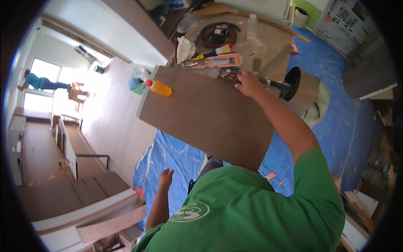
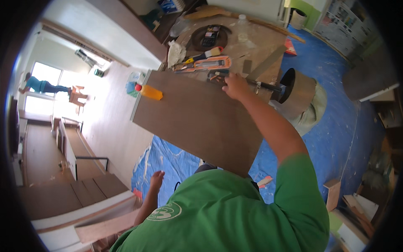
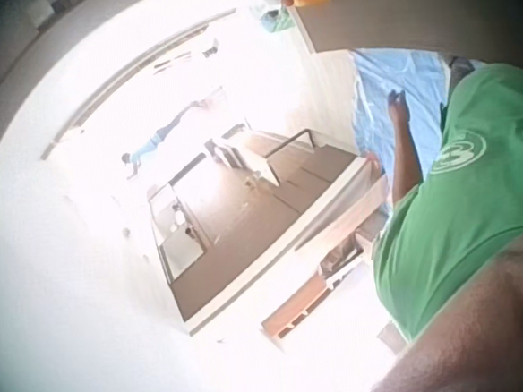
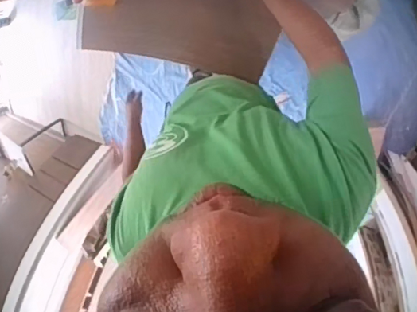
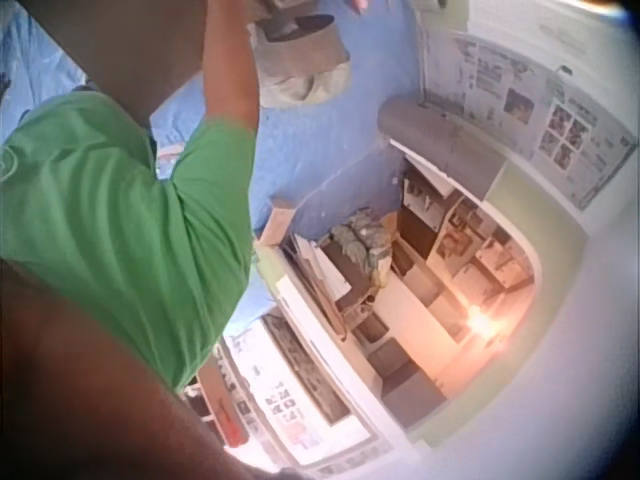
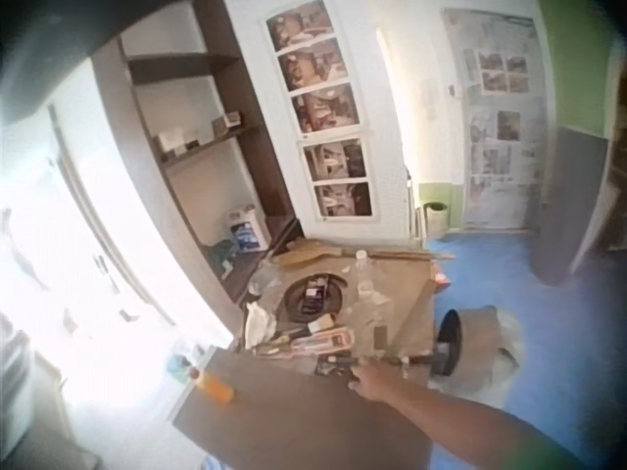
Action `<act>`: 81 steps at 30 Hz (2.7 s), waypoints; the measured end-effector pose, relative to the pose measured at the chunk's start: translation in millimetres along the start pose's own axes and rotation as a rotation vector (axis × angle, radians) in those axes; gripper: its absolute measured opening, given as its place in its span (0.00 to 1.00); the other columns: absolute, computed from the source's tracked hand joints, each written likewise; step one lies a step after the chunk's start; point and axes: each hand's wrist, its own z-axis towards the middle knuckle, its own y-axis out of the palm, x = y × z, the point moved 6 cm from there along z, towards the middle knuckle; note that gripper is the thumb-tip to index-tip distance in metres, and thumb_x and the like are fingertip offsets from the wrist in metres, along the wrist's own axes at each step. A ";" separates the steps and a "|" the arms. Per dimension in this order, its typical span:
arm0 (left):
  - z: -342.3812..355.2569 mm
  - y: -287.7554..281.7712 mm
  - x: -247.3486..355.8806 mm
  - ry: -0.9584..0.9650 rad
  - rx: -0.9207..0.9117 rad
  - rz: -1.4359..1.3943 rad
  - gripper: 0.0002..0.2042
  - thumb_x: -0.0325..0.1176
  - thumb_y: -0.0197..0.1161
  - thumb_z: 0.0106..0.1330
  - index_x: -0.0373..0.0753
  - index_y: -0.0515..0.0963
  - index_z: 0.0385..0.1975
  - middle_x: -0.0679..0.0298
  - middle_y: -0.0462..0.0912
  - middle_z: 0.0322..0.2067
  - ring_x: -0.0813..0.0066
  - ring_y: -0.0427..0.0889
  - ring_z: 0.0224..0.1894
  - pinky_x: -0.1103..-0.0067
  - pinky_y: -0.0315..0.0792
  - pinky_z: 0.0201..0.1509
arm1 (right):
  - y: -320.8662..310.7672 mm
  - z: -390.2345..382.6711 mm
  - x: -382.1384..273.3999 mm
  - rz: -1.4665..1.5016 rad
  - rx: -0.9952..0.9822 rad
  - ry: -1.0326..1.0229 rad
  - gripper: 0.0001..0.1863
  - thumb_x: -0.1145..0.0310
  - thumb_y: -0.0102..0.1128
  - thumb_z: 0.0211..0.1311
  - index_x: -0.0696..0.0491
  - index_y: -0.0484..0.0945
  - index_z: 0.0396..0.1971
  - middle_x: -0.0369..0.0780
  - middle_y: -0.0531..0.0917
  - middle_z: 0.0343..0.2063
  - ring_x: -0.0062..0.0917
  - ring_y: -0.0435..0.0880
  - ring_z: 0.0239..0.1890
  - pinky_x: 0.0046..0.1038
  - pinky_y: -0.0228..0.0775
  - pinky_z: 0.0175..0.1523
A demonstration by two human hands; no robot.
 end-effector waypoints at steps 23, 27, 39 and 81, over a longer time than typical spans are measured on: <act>63.7 33.9 -25.0 -0.152 -0.428 0.130 0.27 0.55 0.58 0.70 0.31 0.86 0.33 0.50 0.87 0.24 0.58 0.90 0.31 0.67 0.80 0.43 | 76.9 70.4 -102.9 0.030 -0.079 -0.102 0.32 0.51 0.71 0.60 0.54 0.78 0.60 0.51 0.79 0.54 0.47 0.78 0.56 0.43 0.71 0.62; 103.4 21.5 -22.2 -0.034 -0.396 0.129 0.26 0.51 0.57 0.72 0.30 0.84 0.28 0.51 0.85 0.19 0.58 0.89 0.25 0.67 0.80 0.38 | 121.1 101.9 -222.2 0.243 -0.096 -0.141 0.42 0.50 0.76 0.56 0.49 0.70 0.69 0.53 0.73 0.63 0.41 0.73 0.67 0.39 0.68 0.67; 97.5 -1.6 -28.0 -0.113 -0.377 0.044 0.28 0.52 0.56 0.74 0.28 0.83 0.29 0.50 0.84 0.19 0.56 0.89 0.25 0.65 0.80 0.40 | 179.3 152.0 -261.9 0.556 -0.013 0.083 0.36 0.56 0.81 0.51 0.50 0.75 0.59 0.42 0.76 0.56 0.32 0.78 0.57 0.34 0.72 0.61; 189.5 -107.2 203.2 0.540 0.232 0.906 0.39 0.33 0.56 0.65 0.42 0.51 0.79 0.63 0.48 0.80 0.64 0.40 0.82 0.58 0.32 0.83 | -34.7 -252.5 -15.2 0.798 0.662 0.726 0.23 0.71 0.77 0.58 0.55 0.80 0.52 0.34 0.85 0.45 0.20 0.82 0.46 0.27 0.74 0.56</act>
